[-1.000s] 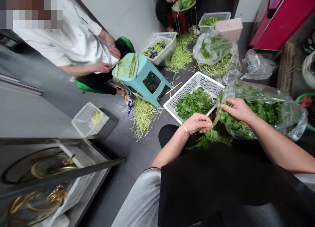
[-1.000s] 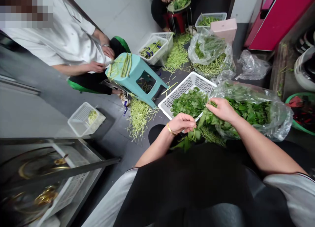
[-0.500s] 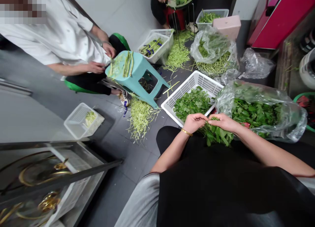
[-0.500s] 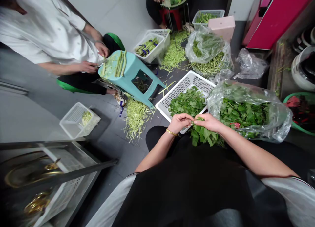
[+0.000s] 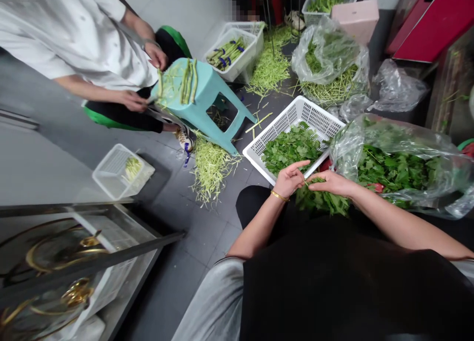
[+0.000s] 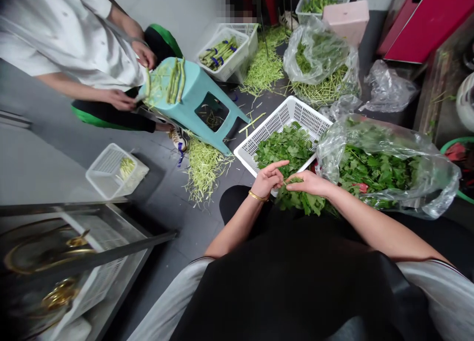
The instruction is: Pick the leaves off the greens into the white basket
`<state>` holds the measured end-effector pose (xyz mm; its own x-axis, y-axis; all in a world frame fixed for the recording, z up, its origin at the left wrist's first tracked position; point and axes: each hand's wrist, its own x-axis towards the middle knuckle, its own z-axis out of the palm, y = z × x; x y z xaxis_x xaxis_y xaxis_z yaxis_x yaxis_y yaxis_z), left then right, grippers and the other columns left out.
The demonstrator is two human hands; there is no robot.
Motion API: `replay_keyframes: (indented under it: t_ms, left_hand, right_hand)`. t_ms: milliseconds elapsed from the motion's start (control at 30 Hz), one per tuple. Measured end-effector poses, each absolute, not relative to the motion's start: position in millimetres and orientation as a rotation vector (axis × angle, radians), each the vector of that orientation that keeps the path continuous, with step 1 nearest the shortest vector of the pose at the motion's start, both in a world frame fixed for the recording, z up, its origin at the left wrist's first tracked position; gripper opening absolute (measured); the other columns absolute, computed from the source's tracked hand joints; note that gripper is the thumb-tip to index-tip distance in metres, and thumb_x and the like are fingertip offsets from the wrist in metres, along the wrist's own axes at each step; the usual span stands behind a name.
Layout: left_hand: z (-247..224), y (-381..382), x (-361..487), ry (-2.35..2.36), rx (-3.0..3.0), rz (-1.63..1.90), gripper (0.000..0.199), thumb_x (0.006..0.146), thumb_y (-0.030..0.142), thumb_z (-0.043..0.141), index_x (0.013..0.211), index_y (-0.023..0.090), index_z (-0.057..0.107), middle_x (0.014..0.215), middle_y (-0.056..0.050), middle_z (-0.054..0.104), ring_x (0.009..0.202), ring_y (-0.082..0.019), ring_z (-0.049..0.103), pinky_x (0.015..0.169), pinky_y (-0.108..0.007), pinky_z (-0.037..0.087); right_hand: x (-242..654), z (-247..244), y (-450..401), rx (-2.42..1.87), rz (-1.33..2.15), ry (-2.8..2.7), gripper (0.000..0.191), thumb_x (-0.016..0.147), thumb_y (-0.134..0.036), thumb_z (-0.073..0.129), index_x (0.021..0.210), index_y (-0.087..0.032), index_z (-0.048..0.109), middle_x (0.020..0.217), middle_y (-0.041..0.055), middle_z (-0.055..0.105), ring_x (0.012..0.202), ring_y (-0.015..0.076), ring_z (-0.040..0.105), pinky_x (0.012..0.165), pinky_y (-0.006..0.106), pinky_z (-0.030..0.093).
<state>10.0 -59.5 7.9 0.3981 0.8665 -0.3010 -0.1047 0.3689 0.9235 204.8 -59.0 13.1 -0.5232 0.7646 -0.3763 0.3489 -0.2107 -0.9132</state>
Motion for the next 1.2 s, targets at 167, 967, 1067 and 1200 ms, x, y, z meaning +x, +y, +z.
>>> replay_keyframes:
  t_ms: [167, 967, 1067, 1200]
  left_hand:
    - [-5, -65, 15, 1.035, 1.039, 1.033, 0.048, 0.067, 0.019, 0.054, 0.115, 0.017, 0.065, 0.059, 0.005, 0.053, 0.052, -0.006, 0.045, 0.053, -0.020, 0.036]
    - [-35, -30, -16, 1.295, 1.021, 1.291, 0.042, 0.071, 0.018, 0.054, 0.112, 0.023, 0.066, 0.056, 0.006, 0.044, 0.049, -0.007, 0.038, 0.052, -0.021, 0.034]
    - [-38, -29, -15, 1.313, 1.002, 1.262, 0.042, 0.072, 0.020, 0.054, 0.112, 0.022, 0.064, 0.055, 0.006, 0.045, 0.048, -0.008, 0.039, 0.051, -0.022, 0.034]
    - [-38, -31, -6, 1.237, 0.985, 1.214, 0.043, 0.070, 0.020, 0.055, 0.112, 0.021, 0.062, 0.054, 0.007, 0.045, 0.046, -0.007, 0.038, 0.049, -0.021, 0.033]
  right_hand:
    - [188, 2, -57, -1.510, 1.663, -1.361, 0.034, 0.062, -0.049, 0.072, 0.074, -0.018, 0.070, 0.071, 0.0010, 0.068, 0.070, 0.0187, 0.062, 0.073, 0.033, 0.047]
    - [168, 13, 54, -1.283, 1.598, -1.798, 0.034, 0.074, -0.047, 0.059, 0.086, -0.016, 0.068, 0.076, 0.0020, 0.065, 0.068, 0.0159, 0.058, 0.069, 0.030, 0.044]
    - [165, -7, 68, -1.501, 1.216, -1.660, 0.047, 0.077, -0.051, 0.058, 0.104, -0.014, 0.065, 0.097, 0.0090, 0.067, 0.083, 0.0220, 0.061, 0.077, 0.036, 0.047]
    - [158, -23, 70, -1.625, 1.044, -1.899, 0.062, 0.071, -0.051, 0.068, 0.120, -0.013, 0.059, 0.124, 0.0174, 0.057, 0.096, 0.0283, 0.061, 0.086, 0.041, 0.045]
